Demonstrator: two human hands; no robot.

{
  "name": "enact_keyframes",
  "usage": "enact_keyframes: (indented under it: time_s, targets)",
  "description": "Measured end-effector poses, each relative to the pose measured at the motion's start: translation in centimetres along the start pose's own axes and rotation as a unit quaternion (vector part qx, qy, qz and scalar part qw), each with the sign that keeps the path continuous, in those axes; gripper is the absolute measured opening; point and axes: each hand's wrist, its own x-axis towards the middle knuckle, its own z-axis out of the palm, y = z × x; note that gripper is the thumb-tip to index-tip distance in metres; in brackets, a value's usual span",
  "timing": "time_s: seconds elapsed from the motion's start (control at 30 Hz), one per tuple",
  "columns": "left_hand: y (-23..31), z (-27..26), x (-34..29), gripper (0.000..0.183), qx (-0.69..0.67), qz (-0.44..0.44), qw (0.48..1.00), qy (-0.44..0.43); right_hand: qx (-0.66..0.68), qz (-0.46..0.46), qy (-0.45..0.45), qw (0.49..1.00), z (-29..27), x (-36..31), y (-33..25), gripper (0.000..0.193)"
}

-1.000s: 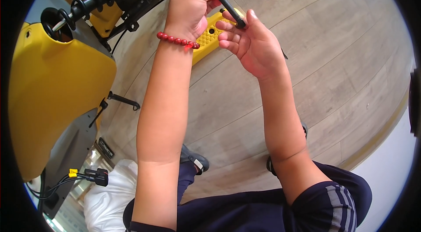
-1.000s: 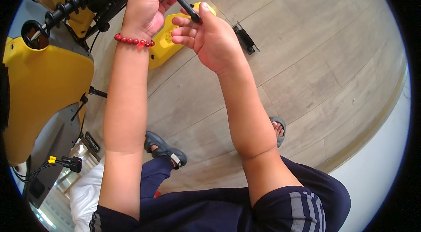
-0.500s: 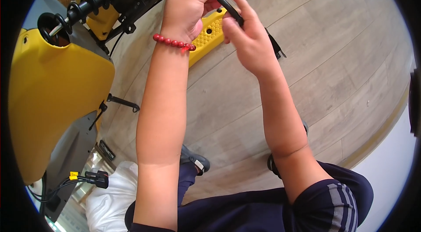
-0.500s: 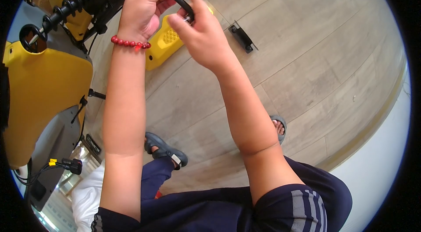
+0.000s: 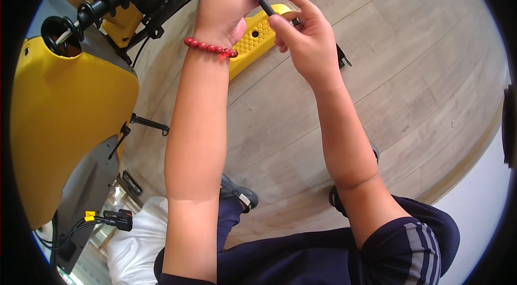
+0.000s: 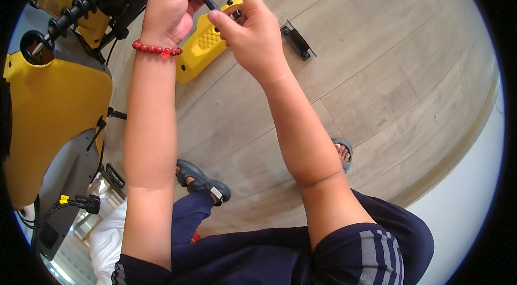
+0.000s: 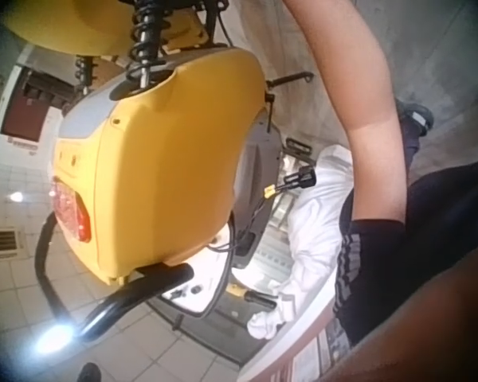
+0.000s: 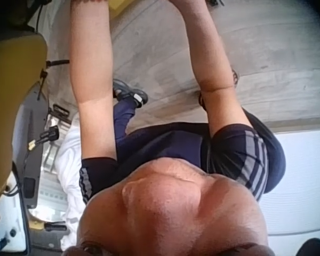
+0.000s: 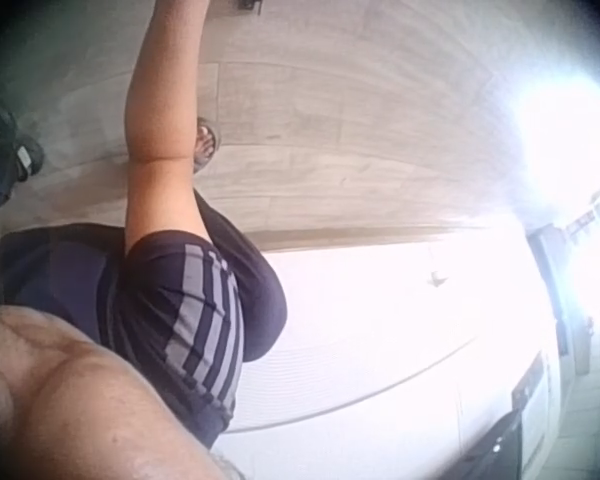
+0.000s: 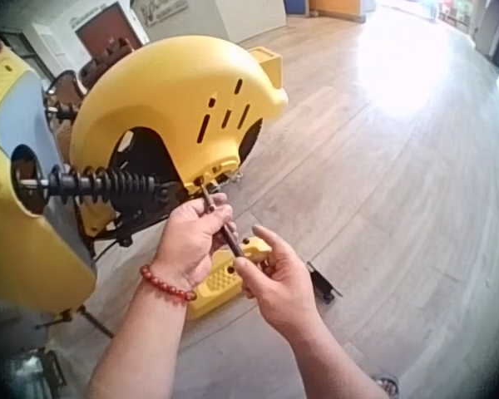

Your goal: Using a screwdriver to remove a yellow plastic panel from a motorcycle.

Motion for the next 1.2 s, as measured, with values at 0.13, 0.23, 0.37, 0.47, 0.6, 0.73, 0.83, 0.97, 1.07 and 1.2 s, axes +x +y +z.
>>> enact_keyframes:
  time_s: [0.13,0.23,0.37,0.47,0.6,0.73,0.83,0.97,1.07,1.2]
  targets:
    - [0.5,0.6,-0.7,0.011,-0.046,-0.023,0.998,0.023,0.421,0.212,-0.083,0.878,-1.0,0.1,-0.6,0.043]
    - [1.0,1.2,-0.5,0.012,-0.075,-0.043,0.996,0.032,0.519,0.252,-0.166,0.8,-1.9,0.8,0.9,0.032]
    - [0.3,0.3,-0.5,0.019,-0.014,-0.006,1.0,0.026,0.23,0.172,-0.081,0.954,0.3,0.1,-0.3,0.03]
    - [-0.2,0.2,0.0,0.016,0.071,0.01,0.996,0.045,-0.121,-0.074,0.016,0.99,0.5,-0.4,0.4,0.038]
    - [-0.2,-0.3,-0.5,0.019,0.047,0.023,0.997,0.05,0.449,0.236,0.0,0.862,-0.5,-0.3,0.5,0.039]
    - [0.1,-0.2,-0.5,0.019,-0.009,0.016,1.0,0.019,0.591,0.251,-0.152,0.751,-2.1,0.8,1.6,0.031]
    - [0.2,-0.1,-0.4,0.018,0.059,0.006,0.998,0.025,0.261,0.207,-0.087,0.939,-1.0,0.2,0.0,0.032]
    - [0.0,0.4,-0.4,0.018,0.096,0.009,0.994,0.046,-0.156,-0.095,-0.02,0.983,-0.7,-0.2,-0.1,0.042]
    - [0.0,-0.1,-0.6,0.019,0.03,0.017,0.999,0.033,0.466,0.186,-0.103,0.859,-1.2,-0.4,-0.6,0.044]
    - [0.3,-0.4,-0.5,0.02,-0.02,-0.01,1.0,0.008,0.526,0.223,-0.224,0.789,-1.5,0.3,0.2,0.042]
